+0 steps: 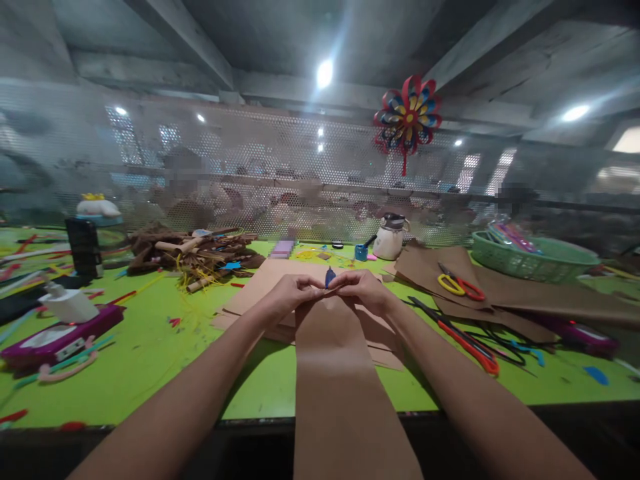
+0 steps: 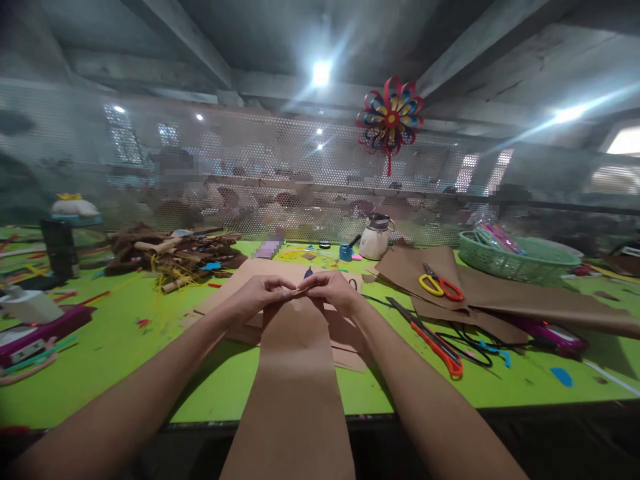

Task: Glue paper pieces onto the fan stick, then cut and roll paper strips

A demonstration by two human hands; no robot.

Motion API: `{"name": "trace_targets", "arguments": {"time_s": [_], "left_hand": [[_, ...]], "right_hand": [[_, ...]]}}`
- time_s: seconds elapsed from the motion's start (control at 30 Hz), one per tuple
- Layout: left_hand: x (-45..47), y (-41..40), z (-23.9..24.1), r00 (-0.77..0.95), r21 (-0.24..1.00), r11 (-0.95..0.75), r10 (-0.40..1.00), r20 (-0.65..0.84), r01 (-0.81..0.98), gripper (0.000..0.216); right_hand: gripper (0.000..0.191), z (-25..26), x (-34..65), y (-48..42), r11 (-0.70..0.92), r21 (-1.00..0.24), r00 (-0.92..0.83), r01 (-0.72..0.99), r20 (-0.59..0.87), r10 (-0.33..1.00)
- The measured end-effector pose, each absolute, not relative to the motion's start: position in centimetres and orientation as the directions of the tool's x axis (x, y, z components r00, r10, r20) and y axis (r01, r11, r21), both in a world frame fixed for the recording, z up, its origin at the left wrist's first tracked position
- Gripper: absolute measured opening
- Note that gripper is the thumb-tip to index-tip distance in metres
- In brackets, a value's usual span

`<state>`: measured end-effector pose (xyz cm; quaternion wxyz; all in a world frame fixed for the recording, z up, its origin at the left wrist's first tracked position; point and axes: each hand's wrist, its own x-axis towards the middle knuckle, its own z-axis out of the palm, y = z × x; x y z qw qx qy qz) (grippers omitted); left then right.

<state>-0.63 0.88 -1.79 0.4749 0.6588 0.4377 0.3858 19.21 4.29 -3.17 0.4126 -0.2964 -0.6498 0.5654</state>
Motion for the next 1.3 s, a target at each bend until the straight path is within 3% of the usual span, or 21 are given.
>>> {"name": "trace_targets", "arguments": {"time_s": [0.13,0.57,0.8,0.9,1.0,1.3], "left_hand": [[-0.7,1.1,-1.9,0.296,0.929,-0.247,0.941,0.162,0.277,0.031],[-0.9,0.7,-1.4,0.326,0.872,-0.292,0.931,0.165,0.393,0.04],[-0.6,0.0,-0.5,0.394,0.941,-0.22,0.913,0.106,0.258,0.042],[-0.6,0.0,-0.6,0.339,0.959,-0.149,0.939,0.06,0.242,0.038],[-0.5,0.1,-0.8,0.274,0.951,-0.178,0.956,0.106,0.251,0.025],[-0.8,0.8,-1.5,0.26,0.943,-0.208,0.955,0.14,0.258,0.028]], "right_hand": [[0.024,-2.8,19.6,4.4,0.18,-0.981,-0.492,-0.073,0.192,0.849],[0.027,-3.3,20.3,5.1,0.238,-0.971,-0.466,0.015,0.204,0.861],[0.043,-3.3,20.5,5.3,0.245,-0.964,-0.424,0.107,0.179,0.888],[0.044,-3.3,20.3,5.3,0.23,-0.969,-0.394,0.094,0.176,0.902],[0.045,-3.3,20.1,5.2,0.211,-0.973,-0.36,0.094,0.165,0.918],[0.04,-3.5,20.3,5.4,0.19,-0.981,-0.439,0.027,0.159,0.884]]}}
